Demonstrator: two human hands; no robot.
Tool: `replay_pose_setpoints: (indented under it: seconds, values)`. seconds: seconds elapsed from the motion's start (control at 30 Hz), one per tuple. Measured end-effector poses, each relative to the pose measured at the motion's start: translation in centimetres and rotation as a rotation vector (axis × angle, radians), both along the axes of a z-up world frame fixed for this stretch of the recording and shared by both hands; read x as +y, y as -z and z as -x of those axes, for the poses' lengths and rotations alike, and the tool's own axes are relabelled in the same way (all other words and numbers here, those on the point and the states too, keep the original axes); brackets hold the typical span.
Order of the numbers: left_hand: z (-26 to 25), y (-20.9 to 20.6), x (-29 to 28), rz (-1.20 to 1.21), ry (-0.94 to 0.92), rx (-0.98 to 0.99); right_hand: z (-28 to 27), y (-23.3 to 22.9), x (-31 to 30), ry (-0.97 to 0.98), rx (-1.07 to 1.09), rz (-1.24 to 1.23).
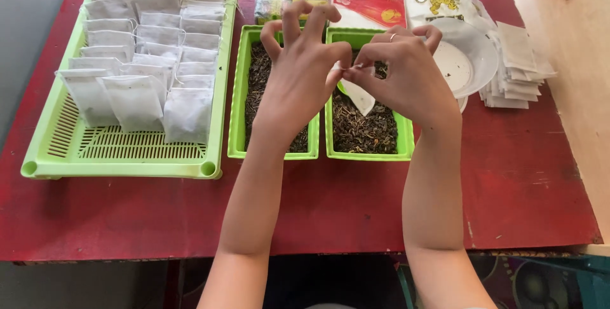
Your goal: Filling small filter bags with tea leaves using a spoon, weighing them on a scale, and organizing them in a tray
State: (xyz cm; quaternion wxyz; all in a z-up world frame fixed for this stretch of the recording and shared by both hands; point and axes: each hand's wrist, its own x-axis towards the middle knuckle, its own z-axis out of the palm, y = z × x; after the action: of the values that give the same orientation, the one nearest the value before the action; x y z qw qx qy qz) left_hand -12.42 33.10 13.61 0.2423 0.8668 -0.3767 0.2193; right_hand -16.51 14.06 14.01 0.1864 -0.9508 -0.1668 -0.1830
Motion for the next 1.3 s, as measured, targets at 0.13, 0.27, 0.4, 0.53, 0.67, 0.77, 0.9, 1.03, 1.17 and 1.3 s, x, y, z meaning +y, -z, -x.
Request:
replay_pose_setpoints:
  seconds: [0.13,0.27,0.4,0.53,0.67,0.77,0.9,1.03,1.17,1.3]
  values:
    - [0.0,-0.5,0.9,0.023,0.018,-0.022,-0.1,-0.3,-0.7,-0.039,0.042,-0.066]
    - [0.1,-0.8,1.6,0.023,-0.008,-0.045,0.8,-1.4,-1.7,0.036,0.006,-0.109]
    - [0.1,-0.8,1.3,-0.007,-0.021,-0.035,1.4,-2.1,-0.7,-0.037,0.109,-0.114]
    - [0.2,-0.8,1.1,-0.018,-0.017,-0.035,1.3,-1.9,0.1,-0.124,0.195,-0.052]
    - [0.3,-1.0,1.3,0.019,-0.008,-0.067,0.8,-1.1,-0.5,-0.157,0.191,0.027]
    - [0.3,-1.1,1.4,0.035,-0.005,-0.068,0.9,-0.9,-0.7,-0.137,0.157,-0.049]
    - [0.5,-1.4,1.4,0.063,-0.017,-0.080,0.6,-0.5,-1.2,-0.104,0.078,-0.112]
    - [1.1,-2.0,1.2,0.065,-0.208,-0.093,0.2,0.0,-1.4,0.016,-0.144,-0.235]
    - [0.9,-1.3,0.4,0.123,-0.210,-0.071,0.1,-0.1,-0.6,0.020,-0.227,-0.304]
    - [0.9,-1.2,0.0,0.163,-0.092,-0.040,0.4,-0.4,0.6,0.009,-0.184,-0.316]
